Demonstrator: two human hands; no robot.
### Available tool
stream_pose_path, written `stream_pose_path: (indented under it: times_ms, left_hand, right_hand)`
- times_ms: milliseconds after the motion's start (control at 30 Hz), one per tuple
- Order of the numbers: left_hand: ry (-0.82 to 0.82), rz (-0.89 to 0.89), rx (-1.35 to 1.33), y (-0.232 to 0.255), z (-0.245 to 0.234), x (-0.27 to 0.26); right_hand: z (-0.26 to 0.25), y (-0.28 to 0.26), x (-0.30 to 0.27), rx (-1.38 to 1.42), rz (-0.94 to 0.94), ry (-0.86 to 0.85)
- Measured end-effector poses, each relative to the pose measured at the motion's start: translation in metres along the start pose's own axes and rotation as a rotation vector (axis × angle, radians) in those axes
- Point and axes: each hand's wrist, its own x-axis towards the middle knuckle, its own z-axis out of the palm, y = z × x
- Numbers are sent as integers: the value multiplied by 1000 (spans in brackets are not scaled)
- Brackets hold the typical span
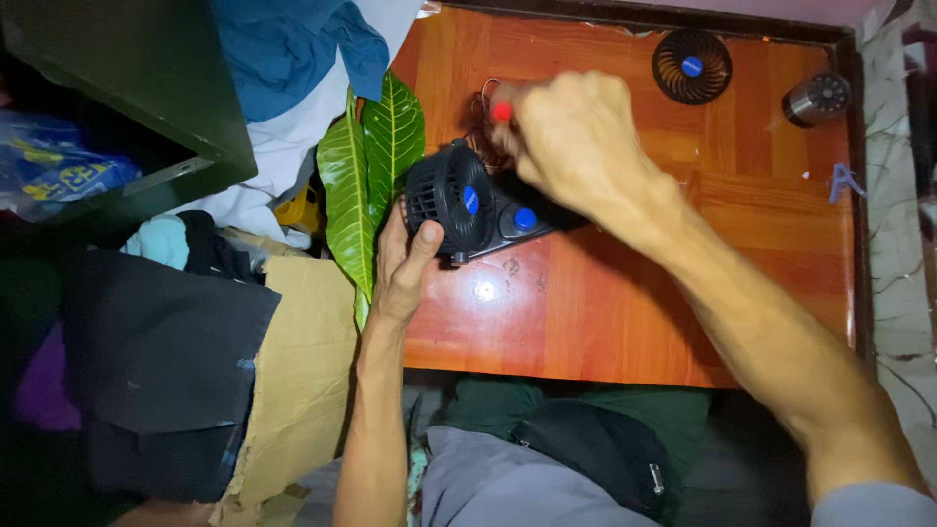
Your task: The person disassembles a dual-head desk fan, removes the front grilles, and uses a screwdriver to loosen screws on the fan housing. They then use a brush to clean the fan blades and housing, and reassemble the fan.
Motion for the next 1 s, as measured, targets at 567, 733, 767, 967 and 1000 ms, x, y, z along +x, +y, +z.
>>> stream_pose_path:
  times_ms: [567, 733, 767, 967, 1000]
  left_hand:
    - [29, -5, -3, 5, 2, -1]
    - [97, -25, 40, 5, 5, -3]
    - [101, -24, 25, 4, 6, -3]
    - [105, -8, 69, 12, 8, -2]
    - [101, 7, 75, 14, 9, -2]
  right_hand:
    - [18, 3, -30, 97, -209, 228]
    - [15, 18, -16, 126, -103, -15]
    - [14, 23, -15, 136, -99, -128]
    - [12, 20, -7, 71, -231, 253]
    - [9, 15, -11, 101, -158, 197]
